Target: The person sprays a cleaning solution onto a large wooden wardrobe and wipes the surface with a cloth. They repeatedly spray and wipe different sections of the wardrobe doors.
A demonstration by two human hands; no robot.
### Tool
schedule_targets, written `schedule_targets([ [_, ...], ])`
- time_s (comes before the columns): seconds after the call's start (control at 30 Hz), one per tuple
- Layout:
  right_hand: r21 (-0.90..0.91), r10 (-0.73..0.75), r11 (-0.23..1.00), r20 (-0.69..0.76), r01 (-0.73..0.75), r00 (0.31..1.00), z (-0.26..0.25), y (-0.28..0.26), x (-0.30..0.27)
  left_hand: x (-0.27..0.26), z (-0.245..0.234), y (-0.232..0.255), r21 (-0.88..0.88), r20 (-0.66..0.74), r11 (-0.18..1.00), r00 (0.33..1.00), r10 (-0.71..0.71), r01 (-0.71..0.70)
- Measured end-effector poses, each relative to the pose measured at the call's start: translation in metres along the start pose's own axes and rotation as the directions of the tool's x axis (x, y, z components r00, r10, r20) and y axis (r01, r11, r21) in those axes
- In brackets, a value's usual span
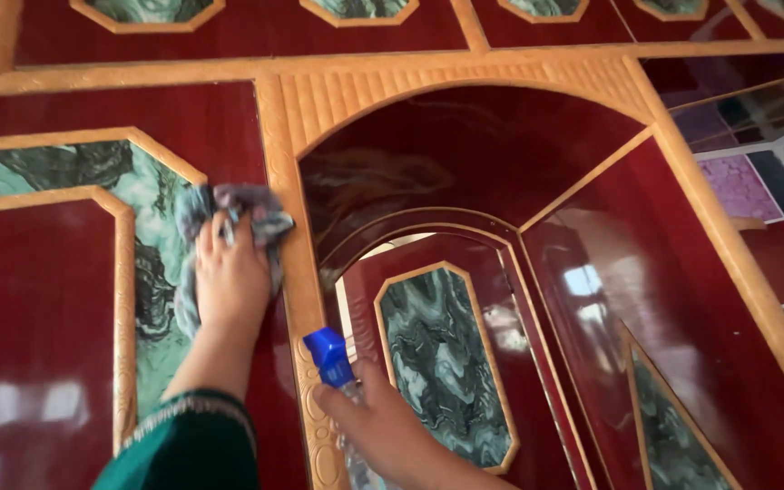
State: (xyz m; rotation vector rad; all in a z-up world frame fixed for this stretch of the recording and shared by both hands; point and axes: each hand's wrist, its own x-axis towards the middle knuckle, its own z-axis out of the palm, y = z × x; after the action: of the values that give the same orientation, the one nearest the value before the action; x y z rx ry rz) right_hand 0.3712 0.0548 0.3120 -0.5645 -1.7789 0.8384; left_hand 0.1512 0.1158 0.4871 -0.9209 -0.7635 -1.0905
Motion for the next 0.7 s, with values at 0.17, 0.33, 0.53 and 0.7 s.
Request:
schedule_targets([
  [0.17,0.186,-0.004,0.983,-0.050,0.013,0.999,0.004,0.001,0.022,0.017,0.021,-0.008,-0.030,-0.033,1.000,0.999,0.000,-0.001],
  [0.33,0.178,-0.004,0.984,-0.041,0.011,0.999,0.021,0.000,0.012,0.001,-0.004,0.006,-0.071,0.042,0.997,0.999,0.027,-0.024],
  [0.53,0.510,-0.241,0.813,-0.143,0.280,0.960,0.041,0.035,0.030,-0.056,-0.033,0.026,-0.074,0.131,0.997,0.991,0.005,0.005],
  [0.7,0.247,-0.268,0.920,-0.172,0.305,0.948,0.038,0.041,0.000,-0.107,-0.054,0.038,-0.039,0.312,0.994,0.946,-0.088,0.105],
])
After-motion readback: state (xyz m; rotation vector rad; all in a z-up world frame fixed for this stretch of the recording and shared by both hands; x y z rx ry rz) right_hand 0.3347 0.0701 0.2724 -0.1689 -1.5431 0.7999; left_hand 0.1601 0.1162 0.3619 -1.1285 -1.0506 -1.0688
